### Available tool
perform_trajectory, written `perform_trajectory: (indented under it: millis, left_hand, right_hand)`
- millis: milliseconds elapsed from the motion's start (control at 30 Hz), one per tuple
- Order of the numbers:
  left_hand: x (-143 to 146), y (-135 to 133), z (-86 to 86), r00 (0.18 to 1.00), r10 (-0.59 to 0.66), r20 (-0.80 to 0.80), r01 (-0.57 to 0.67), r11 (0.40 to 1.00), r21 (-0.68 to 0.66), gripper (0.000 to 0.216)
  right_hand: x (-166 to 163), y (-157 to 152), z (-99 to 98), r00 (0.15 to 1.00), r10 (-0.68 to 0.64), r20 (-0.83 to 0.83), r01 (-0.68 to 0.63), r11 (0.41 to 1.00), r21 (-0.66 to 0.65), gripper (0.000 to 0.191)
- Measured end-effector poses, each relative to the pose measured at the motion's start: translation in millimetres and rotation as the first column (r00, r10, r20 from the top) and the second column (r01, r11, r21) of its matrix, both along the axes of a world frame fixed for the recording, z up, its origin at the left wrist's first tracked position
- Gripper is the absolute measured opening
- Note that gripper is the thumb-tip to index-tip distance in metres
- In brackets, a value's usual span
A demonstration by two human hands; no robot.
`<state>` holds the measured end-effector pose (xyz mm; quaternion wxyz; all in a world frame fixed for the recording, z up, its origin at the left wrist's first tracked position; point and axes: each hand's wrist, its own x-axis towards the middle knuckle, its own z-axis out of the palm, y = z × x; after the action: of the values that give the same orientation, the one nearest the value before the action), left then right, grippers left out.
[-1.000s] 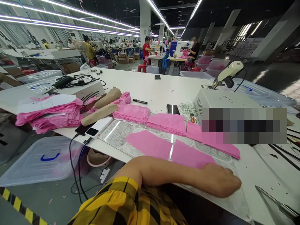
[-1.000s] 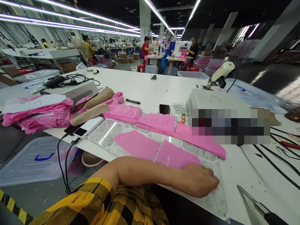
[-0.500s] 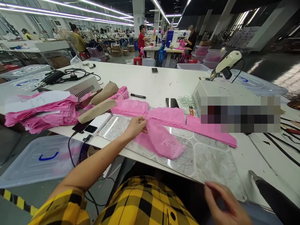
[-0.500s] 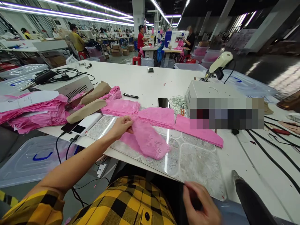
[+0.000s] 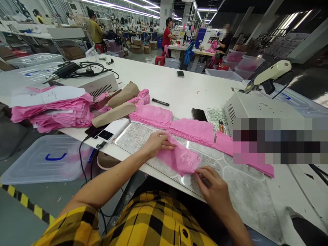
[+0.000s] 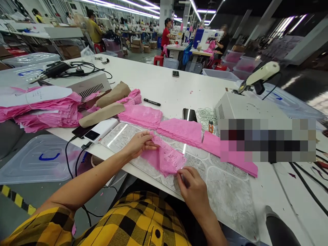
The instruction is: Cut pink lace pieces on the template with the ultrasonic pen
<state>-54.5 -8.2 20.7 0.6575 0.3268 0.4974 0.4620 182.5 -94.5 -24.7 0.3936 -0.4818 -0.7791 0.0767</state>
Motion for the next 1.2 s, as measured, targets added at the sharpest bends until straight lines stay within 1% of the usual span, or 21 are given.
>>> perform_trajectory:
  millis: [100,167,300,433,500,567,633,667,767,833,900,1000,1100,1200]
  left_hand:
    - [-15.0,3.8,-0.5,0.998,0.011,-0.059,-0.009,0.999,0.045,0.019]
    - [-29.5,3.0,-5.9,0.991,0.018,-0.129,-0.008,0.997,0.077,0.018]
    - [-53.8,-3.3,-21.2,0.958,0.022,-0.285,0.017,0.99,0.136,0.017]
    - [-59.5,-8.2,-29.8,0.922,0.011,-0.386,0.065,0.981,0.182,0.013]
    - [-58.0,-9.3,-31.0,0.91,0.004,-0.416,0.089,0.975,0.202,0.013]
    - [-57.0,-10.0,-32.0,0.897,-0.001,-0.441,0.111,0.968,0.224,0.013]
    - [-57.5,-10.3,-33.9,0.883,0.004,-0.47,0.128,0.96,0.248,0.013]
    - [-58.3,-10.3,-35.1,0.875,0.01,-0.485,0.134,0.956,0.261,0.013]
    - [-61.1,-10.4,-38.4,0.846,0.029,-0.532,0.151,0.944,0.292,0.013]
    - [-62.2,-11.4,-38.8,0.825,0.032,-0.564,0.169,0.938,0.301,0.012]
    - [-62.6,-13.5,-37.3,0.801,0.023,-0.598,0.195,0.935,0.297,0.011]
    - [-62.7,-17.0,-32.8,0.745,0.019,-0.667,0.236,0.927,0.291,0.009]
    - [-63.7,-18.9,-29.6,0.658,0.076,-0.75,0.257,0.913,0.318,0.005]
    - [-65.8,-20.6,-28.7,0.569,0.124,-0.813,0.282,0.899,0.335,0.005]
  right_hand:
    - [3.5,4.0,10.5,0.997,0.011,-0.074,-0.014,0.999,-0.038,0.011]
    - [2.5,4.5,13.6,0.996,0.065,-0.064,-0.069,0.996,-0.062,0.01]
    - [-7.6,0.5,10.5,0.989,0.146,-0.008,-0.146,0.984,-0.1,0.01]
    - [-14.5,-0.8,6.5,0.984,0.176,0.017,-0.175,0.982,-0.067,0.016]
    - [-12.4,4.5,4.0,0.994,0.11,0.022,-0.107,0.99,-0.096,0.016]
    - [-7.4,14.0,0.7,0.999,-0.038,0.029,0.042,0.986,-0.162,0.021]
    - [-2.4,24.5,-2.1,0.984,-0.166,0.064,0.176,0.956,-0.234,0.028]
    - [-0.9,29.1,-2.8,0.976,-0.198,0.087,0.214,0.94,-0.267,0.03]
    - [-0.1,37.8,-0.1,0.972,-0.201,0.124,0.234,0.898,-0.372,0.029]
    - [-0.6,41.4,5.5,0.976,-0.182,0.121,0.217,0.872,-0.438,0.029]
    - [0.4,46.2,12.7,0.976,-0.178,0.123,0.215,0.853,-0.476,0.029]
    - [3.4,58.1,21.5,0.969,-0.202,0.144,0.247,0.84,-0.483,0.026]
    - [4.7,69.2,24.3,0.965,-0.192,0.179,0.257,0.829,-0.497,0.02]
    - [4.4,67.7,25.2,0.96,-0.193,0.204,0.271,0.827,-0.493,0.016]
